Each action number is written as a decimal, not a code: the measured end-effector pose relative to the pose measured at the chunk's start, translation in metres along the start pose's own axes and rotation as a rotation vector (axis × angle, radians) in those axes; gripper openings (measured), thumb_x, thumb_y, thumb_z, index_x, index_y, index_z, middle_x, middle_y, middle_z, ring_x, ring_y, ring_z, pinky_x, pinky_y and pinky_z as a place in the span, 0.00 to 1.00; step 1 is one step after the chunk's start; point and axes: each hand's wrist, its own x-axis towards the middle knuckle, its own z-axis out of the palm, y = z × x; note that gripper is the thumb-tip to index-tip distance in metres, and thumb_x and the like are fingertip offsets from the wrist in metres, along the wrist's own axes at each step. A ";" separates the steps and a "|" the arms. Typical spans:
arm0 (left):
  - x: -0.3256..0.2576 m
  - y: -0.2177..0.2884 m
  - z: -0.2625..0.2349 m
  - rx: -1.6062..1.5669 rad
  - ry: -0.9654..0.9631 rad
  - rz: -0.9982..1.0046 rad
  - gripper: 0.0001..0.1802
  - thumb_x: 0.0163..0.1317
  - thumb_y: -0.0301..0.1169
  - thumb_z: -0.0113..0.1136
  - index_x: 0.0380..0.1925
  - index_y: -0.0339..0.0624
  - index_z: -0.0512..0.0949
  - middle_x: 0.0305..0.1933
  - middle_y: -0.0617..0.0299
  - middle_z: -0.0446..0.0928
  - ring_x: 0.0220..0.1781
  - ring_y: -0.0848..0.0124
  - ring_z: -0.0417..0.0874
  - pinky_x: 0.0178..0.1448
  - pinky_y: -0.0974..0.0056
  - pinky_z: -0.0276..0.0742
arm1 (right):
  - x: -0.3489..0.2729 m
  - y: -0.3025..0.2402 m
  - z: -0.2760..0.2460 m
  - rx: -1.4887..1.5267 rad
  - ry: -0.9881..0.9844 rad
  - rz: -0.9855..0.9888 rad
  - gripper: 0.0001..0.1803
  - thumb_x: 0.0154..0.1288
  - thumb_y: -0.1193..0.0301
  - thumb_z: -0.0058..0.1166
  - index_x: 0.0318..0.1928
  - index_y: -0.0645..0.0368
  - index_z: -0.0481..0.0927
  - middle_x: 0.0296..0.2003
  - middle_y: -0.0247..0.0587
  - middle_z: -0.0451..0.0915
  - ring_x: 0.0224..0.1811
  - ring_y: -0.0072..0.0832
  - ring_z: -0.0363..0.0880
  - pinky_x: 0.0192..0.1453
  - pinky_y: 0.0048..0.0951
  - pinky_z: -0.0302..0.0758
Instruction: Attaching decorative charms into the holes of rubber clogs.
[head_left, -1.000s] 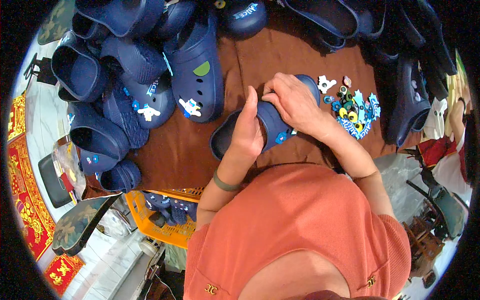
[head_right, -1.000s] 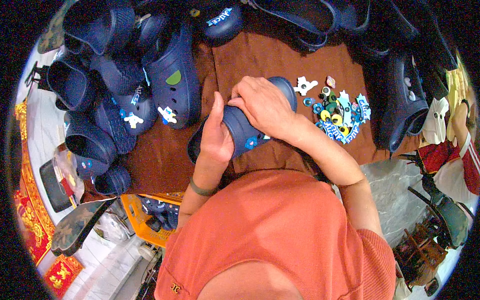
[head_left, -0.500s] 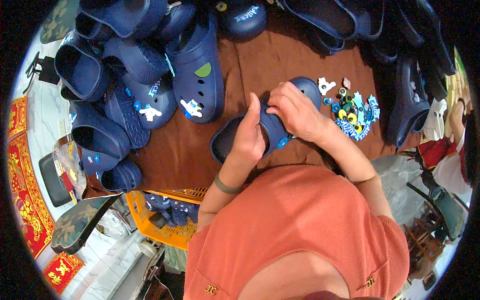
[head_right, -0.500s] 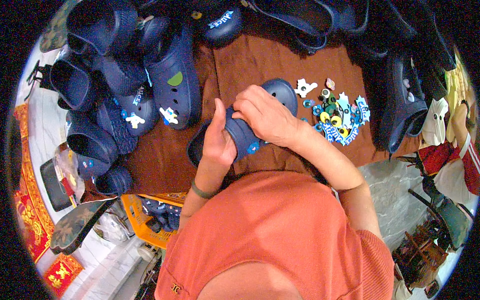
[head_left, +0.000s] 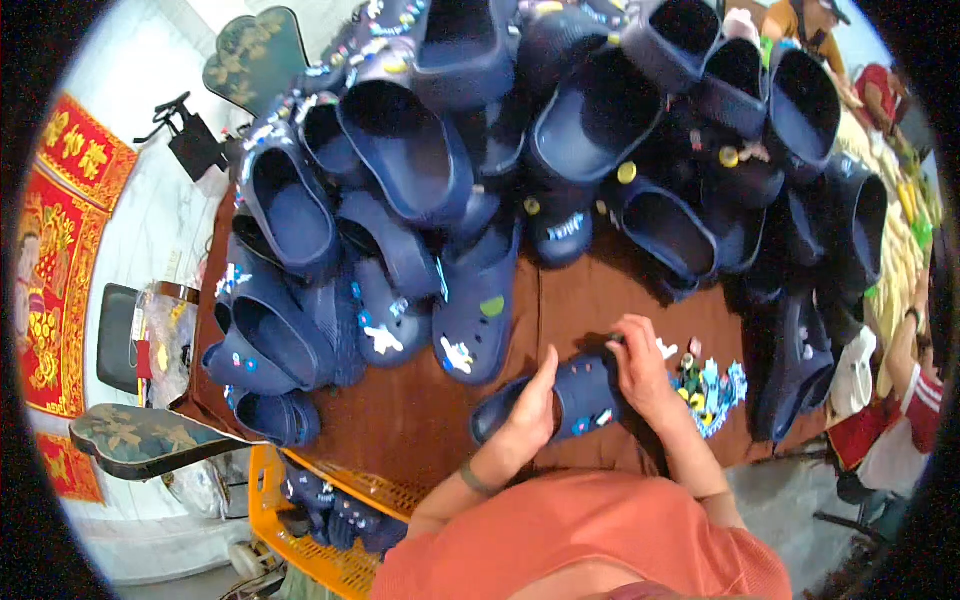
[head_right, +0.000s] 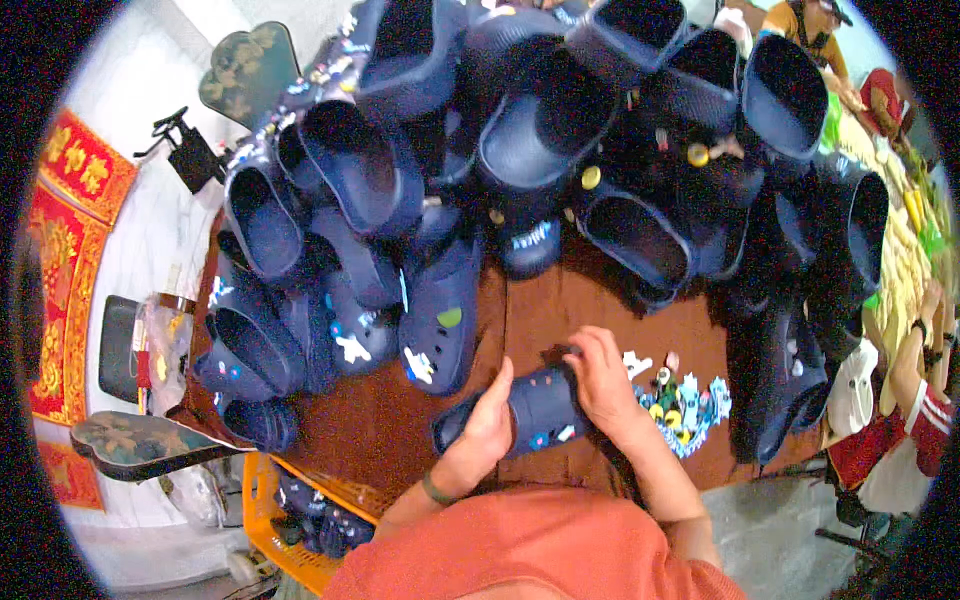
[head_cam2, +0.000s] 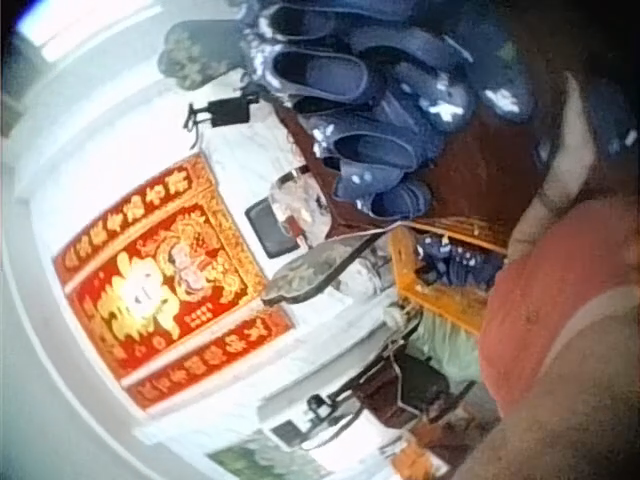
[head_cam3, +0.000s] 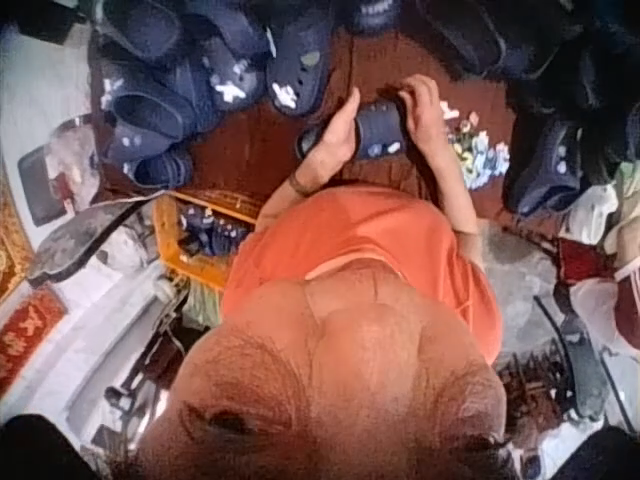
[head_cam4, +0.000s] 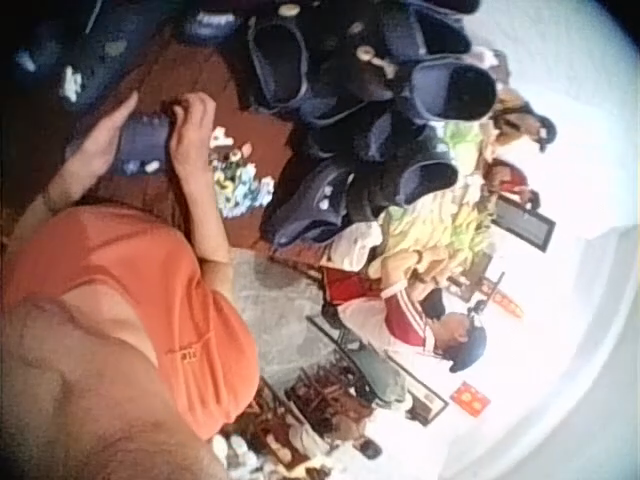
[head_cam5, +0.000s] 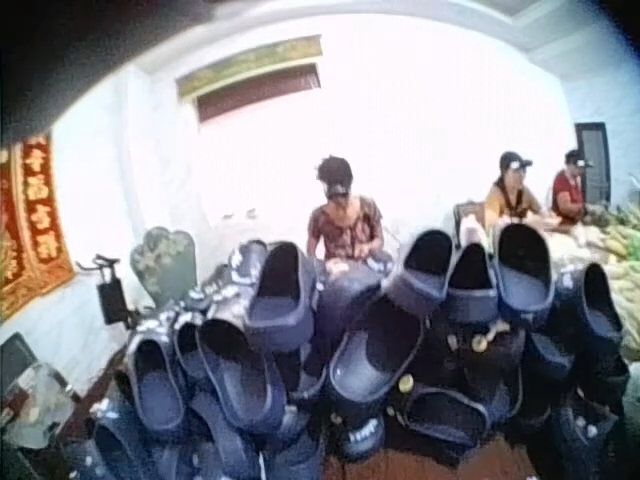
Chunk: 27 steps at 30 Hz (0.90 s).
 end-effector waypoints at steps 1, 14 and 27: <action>-0.003 -0.001 0.000 0.013 -0.019 0.019 0.31 0.70 0.54 0.42 0.55 0.35 0.70 0.57 0.56 0.74 0.57 0.63 0.76 0.66 0.57 0.68 | 0.000 0.003 -0.007 -0.044 0.007 0.032 0.16 0.57 0.82 0.55 0.47 0.64 0.70 0.46 0.56 0.70 0.47 0.53 0.71 0.51 0.42 0.72; -0.009 0.016 0.021 0.660 0.063 0.310 0.22 0.70 0.43 0.49 0.50 0.33 0.74 0.44 0.59 0.79 0.41 0.73 0.80 0.47 0.69 0.76 | 0.009 -0.006 -0.061 -0.085 -0.469 -0.243 0.43 0.48 0.46 0.64 0.60 0.58 0.68 0.64 0.49 0.61 0.68 0.49 0.55 0.69 0.52 0.53; 0.014 0.003 -0.004 0.585 0.199 0.401 0.21 0.68 0.41 0.53 0.49 0.32 0.74 0.45 0.61 0.77 0.43 0.77 0.77 0.47 0.71 0.74 | -0.011 0.017 0.004 -0.385 -0.195 -0.369 0.27 0.58 0.59 0.57 0.57 0.54 0.73 0.61 0.36 0.69 0.65 0.37 0.63 0.69 0.49 0.57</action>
